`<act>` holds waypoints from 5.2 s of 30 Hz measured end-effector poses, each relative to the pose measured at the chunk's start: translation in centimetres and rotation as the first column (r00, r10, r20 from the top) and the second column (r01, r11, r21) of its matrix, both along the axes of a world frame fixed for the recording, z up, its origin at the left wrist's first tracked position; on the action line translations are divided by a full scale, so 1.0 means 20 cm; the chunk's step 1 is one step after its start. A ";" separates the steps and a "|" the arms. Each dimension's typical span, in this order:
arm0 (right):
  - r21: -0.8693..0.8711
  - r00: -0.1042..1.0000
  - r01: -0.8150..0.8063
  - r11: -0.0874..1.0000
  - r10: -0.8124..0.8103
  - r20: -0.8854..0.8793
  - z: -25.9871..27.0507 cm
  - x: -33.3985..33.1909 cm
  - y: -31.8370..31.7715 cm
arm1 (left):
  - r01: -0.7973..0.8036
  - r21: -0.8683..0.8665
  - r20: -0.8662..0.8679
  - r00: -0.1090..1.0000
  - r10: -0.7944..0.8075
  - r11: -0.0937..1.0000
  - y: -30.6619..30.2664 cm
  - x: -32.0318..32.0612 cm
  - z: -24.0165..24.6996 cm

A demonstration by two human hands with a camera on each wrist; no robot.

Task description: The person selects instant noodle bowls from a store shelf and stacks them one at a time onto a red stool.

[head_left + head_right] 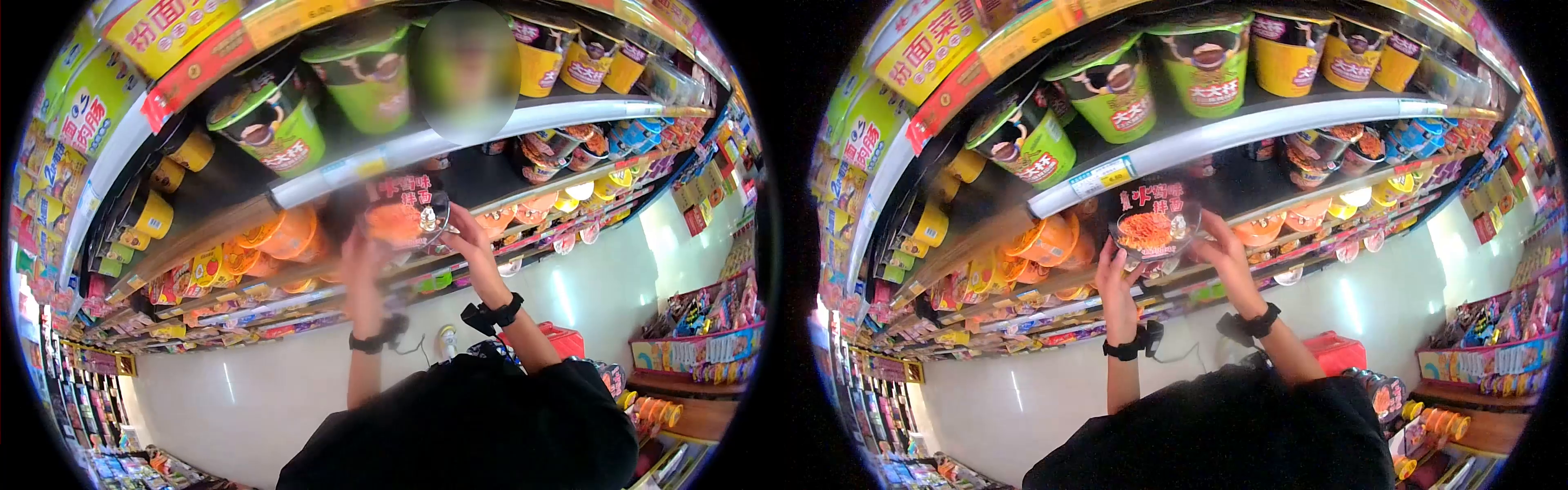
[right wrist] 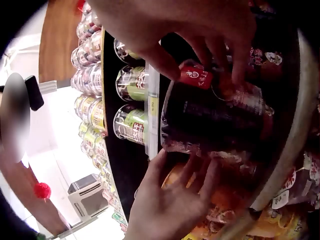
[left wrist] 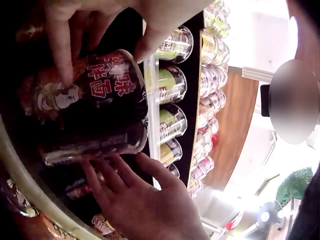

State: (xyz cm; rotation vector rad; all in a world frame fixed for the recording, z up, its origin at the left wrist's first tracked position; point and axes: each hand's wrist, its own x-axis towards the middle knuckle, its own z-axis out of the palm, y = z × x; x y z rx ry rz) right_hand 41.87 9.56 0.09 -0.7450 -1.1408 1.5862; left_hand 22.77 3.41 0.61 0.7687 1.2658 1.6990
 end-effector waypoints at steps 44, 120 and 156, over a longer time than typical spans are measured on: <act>-0.375 0.014 0.924 -0.078 -0.971 0.237 -0.82 2.21 -2.00 | 0.836 -0.508 0.106 -0.179 -0.978 -0.208 -0.70 2.78 -0.79; -0.015 0.995 0.082 0.997 -0.081 0.054 -0.35 -0.21 0.44 | 0.081 0.188 -0.385 0.923 -0.002 0.979 0.38 -0.30 -0.33; 0.133 0.878 0.378 0.916 -0.400 0.263 -0.09 -0.30 -0.36 | 0.188 0.010 0.152 0.970 -0.188 0.982 -0.12 -0.21 -0.16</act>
